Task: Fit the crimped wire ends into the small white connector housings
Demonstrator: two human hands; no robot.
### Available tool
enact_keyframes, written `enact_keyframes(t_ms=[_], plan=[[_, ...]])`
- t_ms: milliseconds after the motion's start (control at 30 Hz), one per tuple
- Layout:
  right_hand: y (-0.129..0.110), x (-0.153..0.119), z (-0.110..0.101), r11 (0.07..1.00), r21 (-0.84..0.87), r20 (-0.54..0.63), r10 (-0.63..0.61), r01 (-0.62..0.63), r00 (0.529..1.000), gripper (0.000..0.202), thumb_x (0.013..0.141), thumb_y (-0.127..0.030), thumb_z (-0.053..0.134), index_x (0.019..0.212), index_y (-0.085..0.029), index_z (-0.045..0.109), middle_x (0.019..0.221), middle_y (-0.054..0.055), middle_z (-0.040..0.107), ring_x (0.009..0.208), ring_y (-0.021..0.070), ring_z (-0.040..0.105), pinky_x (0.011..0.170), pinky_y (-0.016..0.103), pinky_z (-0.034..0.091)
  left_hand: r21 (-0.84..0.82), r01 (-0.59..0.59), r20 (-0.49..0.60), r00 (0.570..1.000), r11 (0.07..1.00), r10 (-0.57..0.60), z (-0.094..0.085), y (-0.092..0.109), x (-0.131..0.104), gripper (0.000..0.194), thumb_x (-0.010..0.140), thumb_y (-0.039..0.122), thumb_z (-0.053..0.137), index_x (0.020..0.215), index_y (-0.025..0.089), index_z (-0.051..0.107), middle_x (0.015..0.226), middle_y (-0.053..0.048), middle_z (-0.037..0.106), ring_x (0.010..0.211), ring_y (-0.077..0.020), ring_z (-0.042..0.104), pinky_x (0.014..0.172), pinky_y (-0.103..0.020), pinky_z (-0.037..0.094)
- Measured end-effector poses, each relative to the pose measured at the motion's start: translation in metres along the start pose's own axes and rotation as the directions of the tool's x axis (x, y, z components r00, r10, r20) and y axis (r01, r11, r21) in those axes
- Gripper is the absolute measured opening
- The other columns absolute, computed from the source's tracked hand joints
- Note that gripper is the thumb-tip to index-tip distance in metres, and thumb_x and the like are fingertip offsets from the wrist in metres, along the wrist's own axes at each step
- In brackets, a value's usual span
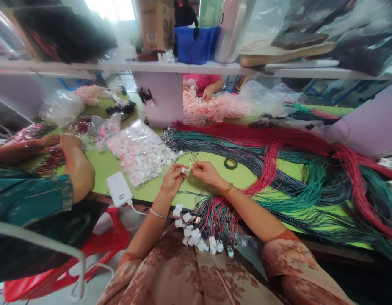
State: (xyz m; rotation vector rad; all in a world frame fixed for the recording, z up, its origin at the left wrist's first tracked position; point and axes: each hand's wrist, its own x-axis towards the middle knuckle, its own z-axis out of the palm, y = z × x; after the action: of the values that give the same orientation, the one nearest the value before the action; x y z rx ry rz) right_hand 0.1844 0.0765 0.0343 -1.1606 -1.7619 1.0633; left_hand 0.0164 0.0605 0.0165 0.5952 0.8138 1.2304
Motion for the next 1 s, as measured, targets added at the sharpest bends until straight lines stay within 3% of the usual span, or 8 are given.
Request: enact_keyframes(t_ms=[267,400,600,833,933,1000], plan=[[0.001,-0.001,0.001,0.989,-0.131,-0.003,-0.063,0.062,0.998,0.012,0.07,-0.025,0.053,0.065,-0.015,0.059,0.058,-0.003,0.054,0.056,0.0097,0.044,0.056,0.022,0.034,0.051,-0.046,0.011,0.999,0.998,0.045,0.002,-0.003,-0.001,0.03,0.069,0.024,0.074,0.09,0.017,0.053,0.087,-0.004,0.067,0.066,-0.0082,0.055,0.064,-0.022,0.041],[0.005,-0.001,0.006,0.984,-0.163,-0.012,-0.069,0.067,0.998,0.016,0.074,-0.028,0.054,0.065,-0.015,0.058,0.06,-0.002,0.055,0.056,0.0095,0.043,0.056,0.022,0.033,0.125,-0.1,0.006,0.995,0.987,0.1,0.006,-0.01,-0.003,0.03,0.066,0.028,0.077,0.085,0.016,0.058,0.077,0.0,0.064,0.061,-0.0066,0.051,0.061,-0.021,0.04],[0.008,-0.006,0.005,0.954,-0.266,0.02,-0.135,0.136,0.991,0.019,0.082,-0.027,0.051,0.069,-0.015,0.059,0.061,-0.001,0.056,0.055,0.0092,0.042,0.056,0.022,0.031,0.09,-0.095,-0.099,0.99,0.991,0.104,0.008,-0.019,-0.001,0.034,0.061,0.031,0.081,0.082,0.014,0.06,0.075,0.0,0.063,0.06,-0.0057,0.052,0.059,-0.019,0.04],[0.007,-0.01,0.012,0.929,-0.358,0.044,-0.086,0.097,0.995,0.023,0.083,-0.03,0.051,0.066,-0.016,0.057,0.055,-0.002,0.051,0.05,0.009,0.037,0.053,0.023,0.026,0.159,-0.086,-0.096,0.99,0.984,0.102,0.008,-0.019,-0.003,0.031,0.06,0.029,0.08,0.08,0.015,0.061,0.067,0.002,0.062,0.056,-0.0062,0.051,0.055,-0.019,0.038],[0.01,0.0,0.0,0.958,-0.268,0.03,-0.095,0.1,0.995,0.024,0.084,-0.031,0.048,0.07,-0.015,0.059,0.062,0.0,0.057,0.057,0.0101,0.044,0.057,0.022,0.032,0.186,-0.067,-0.101,0.991,0.98,0.087,0.003,-0.013,-0.004,0.029,0.06,0.029,0.079,0.079,0.014,0.062,0.07,0.0,0.063,0.056,-0.0061,0.051,0.055,-0.019,0.038],[0.015,0.009,-0.016,0.97,-0.24,-0.075,-0.049,0.03,0.996,0.025,0.085,-0.032,0.047,0.073,-0.015,0.06,0.066,0.001,0.06,0.061,0.0112,0.048,0.06,0.022,0.035,0.205,-0.045,-0.109,0.992,0.978,0.068,-0.002,-0.008,-0.003,0.029,0.059,0.029,0.079,0.077,0.014,0.061,0.073,-0.002,0.065,0.056,-0.0061,0.051,0.054,-0.019,0.037]])
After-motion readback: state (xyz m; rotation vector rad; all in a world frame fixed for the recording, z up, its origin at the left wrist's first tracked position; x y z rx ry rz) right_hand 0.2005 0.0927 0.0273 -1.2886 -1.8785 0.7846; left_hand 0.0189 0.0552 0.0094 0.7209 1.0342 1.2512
